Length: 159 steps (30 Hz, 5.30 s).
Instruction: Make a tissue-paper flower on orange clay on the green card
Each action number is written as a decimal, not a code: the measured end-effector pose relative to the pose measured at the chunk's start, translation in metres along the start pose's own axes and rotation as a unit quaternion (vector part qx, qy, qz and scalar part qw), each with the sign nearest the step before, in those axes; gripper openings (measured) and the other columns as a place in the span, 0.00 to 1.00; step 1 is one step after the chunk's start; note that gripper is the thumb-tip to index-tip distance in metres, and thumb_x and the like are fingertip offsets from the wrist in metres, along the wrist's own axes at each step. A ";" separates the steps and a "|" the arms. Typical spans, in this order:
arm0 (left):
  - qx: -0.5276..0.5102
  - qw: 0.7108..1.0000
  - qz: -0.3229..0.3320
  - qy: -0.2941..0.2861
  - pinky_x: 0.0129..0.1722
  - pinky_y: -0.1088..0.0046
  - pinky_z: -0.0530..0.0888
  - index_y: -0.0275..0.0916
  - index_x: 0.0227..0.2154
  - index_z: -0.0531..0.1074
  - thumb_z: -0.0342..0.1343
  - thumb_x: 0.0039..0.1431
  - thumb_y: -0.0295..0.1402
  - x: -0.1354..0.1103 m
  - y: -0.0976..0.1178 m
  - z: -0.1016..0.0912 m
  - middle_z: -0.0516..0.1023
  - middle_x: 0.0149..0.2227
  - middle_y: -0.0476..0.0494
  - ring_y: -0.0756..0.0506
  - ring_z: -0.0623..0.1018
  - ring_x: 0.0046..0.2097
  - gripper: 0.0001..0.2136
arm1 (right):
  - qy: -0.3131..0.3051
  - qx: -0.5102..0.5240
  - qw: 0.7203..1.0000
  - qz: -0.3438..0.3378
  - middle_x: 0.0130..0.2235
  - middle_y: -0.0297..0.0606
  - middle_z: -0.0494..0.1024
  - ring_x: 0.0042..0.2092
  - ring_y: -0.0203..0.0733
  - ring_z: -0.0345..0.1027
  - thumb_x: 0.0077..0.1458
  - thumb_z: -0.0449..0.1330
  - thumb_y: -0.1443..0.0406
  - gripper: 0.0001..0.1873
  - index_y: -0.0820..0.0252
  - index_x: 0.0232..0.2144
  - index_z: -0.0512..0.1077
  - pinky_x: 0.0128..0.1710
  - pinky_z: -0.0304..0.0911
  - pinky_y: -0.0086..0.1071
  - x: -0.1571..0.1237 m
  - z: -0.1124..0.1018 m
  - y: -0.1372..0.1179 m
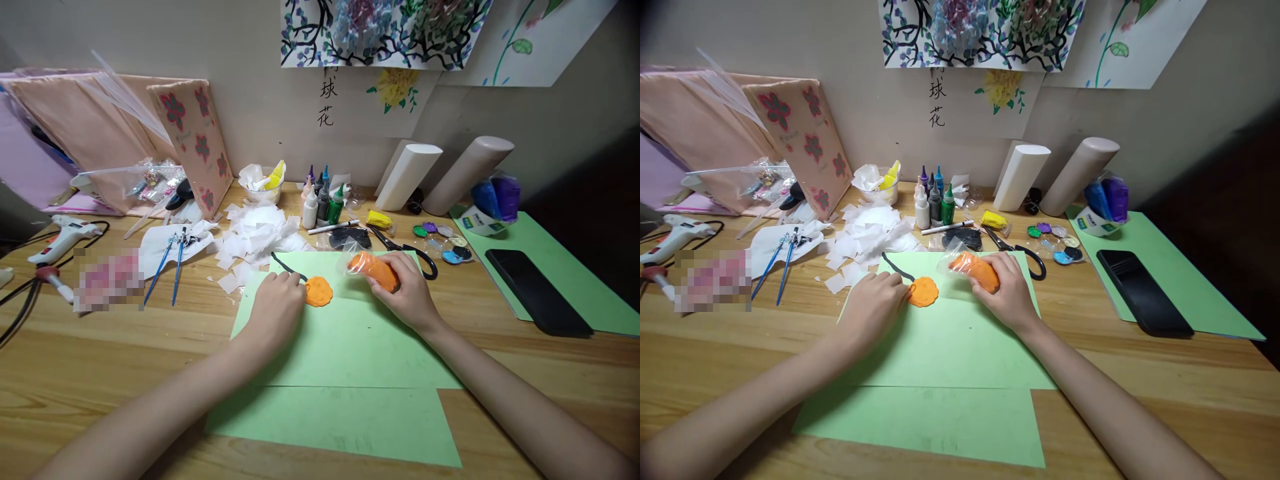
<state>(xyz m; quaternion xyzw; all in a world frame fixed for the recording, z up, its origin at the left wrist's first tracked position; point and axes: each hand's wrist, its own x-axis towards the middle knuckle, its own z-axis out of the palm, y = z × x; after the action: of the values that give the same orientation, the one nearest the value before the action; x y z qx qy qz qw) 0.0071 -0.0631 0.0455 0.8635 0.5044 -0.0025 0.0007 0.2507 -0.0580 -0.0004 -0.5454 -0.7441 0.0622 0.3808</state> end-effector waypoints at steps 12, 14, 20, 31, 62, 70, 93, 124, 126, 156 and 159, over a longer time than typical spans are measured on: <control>0.012 0.999 0.037 0.019 0.35 0.63 0.67 0.32 0.39 0.71 0.46 0.63 0.32 -0.006 0.007 0.009 0.72 0.40 0.37 0.40 0.70 0.40 0.11 | -0.004 -0.004 1.000 0.000 0.38 0.39 0.70 0.41 0.49 0.63 0.51 0.59 0.62 0.11 0.56 0.38 0.66 0.41 0.60 0.41 0.000 0.000 0.000; -0.016 0.999 0.029 0.037 0.36 0.63 0.68 0.32 0.39 0.72 0.47 0.63 0.31 -0.006 0.007 0.011 0.72 0.42 0.36 0.40 0.70 0.41 0.10 | -0.004 -0.005 1.000 -0.002 0.38 0.39 0.70 0.41 0.49 0.63 0.51 0.59 0.62 0.11 0.56 0.38 0.66 0.41 0.60 0.41 0.000 0.000 0.000; -0.060 0.993 0.000 0.104 0.38 0.64 0.70 0.30 0.37 0.71 0.47 0.62 0.28 -0.012 0.017 0.027 0.72 0.42 0.35 0.41 0.70 0.43 0.09 | -0.007 -0.004 1.000 -0.005 0.39 0.39 0.70 0.42 0.49 0.63 0.52 0.59 0.62 0.11 0.56 0.38 0.66 0.42 0.60 0.41 0.000 0.000 0.000; 0.030 0.984 -0.010 0.177 0.42 0.60 0.70 0.30 0.38 0.74 0.47 0.62 0.30 -0.017 0.013 0.025 0.71 0.51 0.33 0.37 0.71 0.47 0.12 | -0.013 -0.009 1.000 0.002 0.38 0.39 0.70 0.41 0.50 0.63 0.51 0.59 0.61 0.11 0.56 0.38 0.66 0.40 0.61 0.41 0.000 0.000 0.000; -0.030 0.982 0.124 0.138 0.53 0.61 0.67 0.27 0.50 0.67 0.48 0.62 0.37 -0.003 0.002 0.033 0.61 0.60 0.31 0.39 0.61 0.61 0.20 | -0.010 0.001 1.000 0.000 0.38 0.39 0.70 0.42 0.50 0.63 0.51 0.58 0.61 0.10 0.55 0.37 0.66 0.42 0.61 0.43 -0.001 0.001 0.000; -0.020 0.985 0.116 0.127 0.55 0.59 0.66 0.23 0.49 0.68 0.47 0.61 0.45 -0.011 0.005 0.039 0.64 0.56 0.25 0.37 0.58 0.63 0.26 | -0.012 0.001 1.000 0.003 0.38 0.39 0.70 0.42 0.50 0.63 0.51 0.58 0.61 0.11 0.56 0.38 0.65 0.41 0.61 0.42 0.000 0.001 0.000; -0.025 0.979 0.043 0.198 0.52 0.57 0.67 0.25 0.43 0.72 0.45 0.63 0.35 -0.023 0.016 0.036 0.65 0.56 0.28 0.35 0.61 0.61 0.17 | -0.030 -0.013 0.999 -0.012 0.37 0.39 0.70 0.41 0.49 0.62 0.51 0.59 0.63 0.10 0.56 0.37 0.65 0.41 0.61 0.42 0.000 0.001 -0.004; -0.435 0.881 0.051 0.181 0.54 0.62 0.63 0.47 0.40 0.74 0.51 0.61 0.35 -0.001 0.000 0.025 0.66 0.48 0.45 0.45 0.65 0.53 0.08 | -0.070 0.016 0.988 -0.136 0.40 0.43 0.69 0.41 0.49 0.61 0.49 0.61 0.66 0.17 0.60 0.42 0.65 0.40 0.63 0.42 -0.009 0.006 -0.023; -0.383 0.903 0.076 0.182 0.54 0.60 0.63 0.46 0.39 0.76 0.55 0.58 0.36 0.002 -0.005 0.023 0.68 0.49 0.45 0.43 0.64 0.53 0.08 | -0.069 0.014 0.988 -0.137 0.39 0.43 0.70 0.41 0.49 0.61 0.48 0.61 0.66 0.17 0.60 0.42 0.65 0.40 0.63 0.42 -0.009 0.006 -0.023; -0.414 0.898 0.029 0.144 0.52 0.58 0.63 0.40 0.23 0.74 0.56 0.54 0.29 0.005 0.006 0.022 0.71 0.44 0.45 0.41 0.65 0.50 0.06 | -0.081 0.013 0.977 -0.198 0.37 0.43 0.72 0.38 0.48 0.63 0.47 0.59 0.66 0.15 0.59 0.40 0.66 0.38 0.63 0.42 -0.013 0.009 -0.027; -0.412 0.900 0.016 0.142 0.53 0.57 0.62 0.40 0.23 0.74 0.53 0.57 0.30 0.005 0.005 0.020 0.71 0.44 0.44 0.41 0.65 0.51 0.08 | -0.073 0.024 0.979 -0.188 0.36 0.42 0.71 0.38 0.48 0.63 0.47 0.59 0.66 0.14 0.59 0.39 0.66 0.37 0.63 0.41 -0.012 0.008 -0.029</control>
<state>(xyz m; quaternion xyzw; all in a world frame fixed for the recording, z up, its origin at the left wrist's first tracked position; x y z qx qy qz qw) 0.0140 -0.0612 0.0252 0.7850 0.4416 0.3285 0.2844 0.2252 -0.0768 0.0026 -0.3809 -0.8571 0.0469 0.3437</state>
